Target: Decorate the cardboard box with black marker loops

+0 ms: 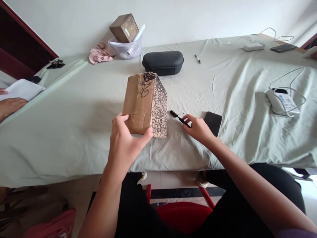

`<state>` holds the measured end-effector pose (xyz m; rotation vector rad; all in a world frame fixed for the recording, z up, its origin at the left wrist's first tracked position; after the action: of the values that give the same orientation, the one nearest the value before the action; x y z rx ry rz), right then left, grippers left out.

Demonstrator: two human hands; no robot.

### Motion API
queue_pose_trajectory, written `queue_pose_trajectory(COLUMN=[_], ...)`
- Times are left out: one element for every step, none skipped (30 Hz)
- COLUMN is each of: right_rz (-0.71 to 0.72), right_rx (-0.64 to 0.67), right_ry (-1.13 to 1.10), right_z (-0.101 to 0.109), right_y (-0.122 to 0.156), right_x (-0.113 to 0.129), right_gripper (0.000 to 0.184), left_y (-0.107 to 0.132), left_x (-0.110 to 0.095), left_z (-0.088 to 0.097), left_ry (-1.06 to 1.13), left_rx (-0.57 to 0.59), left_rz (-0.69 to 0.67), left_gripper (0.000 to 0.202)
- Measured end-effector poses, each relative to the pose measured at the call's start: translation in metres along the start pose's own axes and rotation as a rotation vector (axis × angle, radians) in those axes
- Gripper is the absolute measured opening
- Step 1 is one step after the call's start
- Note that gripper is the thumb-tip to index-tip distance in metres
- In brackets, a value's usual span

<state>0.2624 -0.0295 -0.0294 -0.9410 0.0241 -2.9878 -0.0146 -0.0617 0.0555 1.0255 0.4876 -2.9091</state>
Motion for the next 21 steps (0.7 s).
queue_pose_trajectory(right_rz=[0.001, 0.005, 0.013, 0.022, 0.029, 0.034, 0.038, 0.044, 0.052, 0.061, 0.068, 0.074, 0.077, 0.077, 0.075, 0.073, 0.069, 0.063, 0.054, 0.041, 0.026], right_rx=[0.004, 0.000, -0.012, -0.026, -0.040, -0.052, -0.062, -0.070, -0.075, -0.078, -0.079, -0.076, -0.072, -0.068, -0.062, -0.060, -0.060, -0.065, -0.072, -0.081, -0.093], right_ry=[0.033, 0.061, 0.086, 0.107, 0.125, 0.141, 0.156, 0.173, 0.190, 0.206, 0.223, 0.239, 0.253, 0.266, 0.276, 0.284, 0.290, 0.294, 0.297, 0.298, 0.295], right_z=[-0.001, -0.002, -0.004, -0.005, -0.007, -0.009, -0.012, -0.014, -0.016, -0.019, -0.021, -0.023, -0.025, -0.027, -0.028, -0.029, -0.031, -0.033, -0.035, -0.037, -0.041], right_y=[-0.002, -0.003, -0.005, -0.007, -0.010, -0.012, -0.015, -0.017, -0.019, -0.021, -0.024, -0.026, -0.028, -0.031, -0.035, -0.038, -0.043, -0.048, -0.053, -0.058, -0.063], right_x=[0.001, 0.001, 0.002, 0.003, 0.004, 0.005, 0.006, 0.007, 0.008, 0.010, 0.012, 0.014, 0.015, 0.017, 0.019, 0.021, 0.023, 0.026, 0.030, 0.033, 0.037], right_gripper=[0.034, 0.035, 0.036, 0.036, 0.036, 0.036, 0.036, 0.036, 0.036, 0.036, 0.037, 0.038, 0.039, 0.040, 0.042, 0.043, 0.043, 0.043, 0.043, 0.042, 0.040], left_y=[-0.002, -0.003, -0.003, -0.004, -0.004, -0.003, -0.003, -0.003, -0.003, -0.004, -0.004, -0.005, -0.005, -0.005, -0.005, -0.005, -0.004, -0.004, -0.003, -0.003, -0.002], left_x=[0.002, 0.004, 0.004, 0.004, 0.004, 0.003, 0.003, 0.002, 0.002, 0.003, 0.003, 0.003, 0.004, 0.004, 0.004, 0.004, 0.003, 0.003, 0.003, 0.002, 0.002], left_z=[0.001, 0.002, 0.002, 0.002, 0.001, 0.001, 0.000, 0.000, -0.001, -0.001, -0.001, -0.001, -0.001, -0.001, -0.002, -0.002, -0.003, -0.004, -0.005, -0.005, -0.006], left_ry=[0.019, 0.035, 0.049, 0.060, 0.070, 0.077, 0.082, 0.085, 0.090, 0.096, 0.105, 0.115, 0.125, 0.132, 0.136, 0.136, 0.133, 0.129, 0.125, 0.122, 0.118], left_rx=[0.003, 0.006, 0.011, 0.014, 0.017, 0.018, 0.021, 0.025, 0.028, 0.028, 0.030, 0.032, 0.034, 0.035, 0.035, 0.036, 0.034, 0.031, 0.027, 0.024, 0.018], left_rz=[0.021, 0.031, 0.031, 0.025, 0.014, 0.004, -0.003, -0.006, -0.004, 0.001, 0.008, 0.014, 0.017, 0.016, 0.013, 0.008, 0.000, -0.007, -0.016, -0.027, -0.039], left_gripper=[0.068, 0.069, 0.069, 0.068, 0.067, 0.066, 0.065, 0.064, 0.063, 0.063, 0.063, 0.063, 0.064, 0.064, 0.064, 0.064, 0.065, 0.065, 0.065, 0.065, 0.065])
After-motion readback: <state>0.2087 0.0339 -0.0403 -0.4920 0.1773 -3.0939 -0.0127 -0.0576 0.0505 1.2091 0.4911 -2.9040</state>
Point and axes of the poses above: each hand's wrist, its own y-axis away from the middle knuckle, its own z-axis out of the back of the hand, x = y × z, the point moved 2 cm from there along -y, towards the middle knuckle, and after that the axes turned 1 degree about z, right-handed, at the moved point
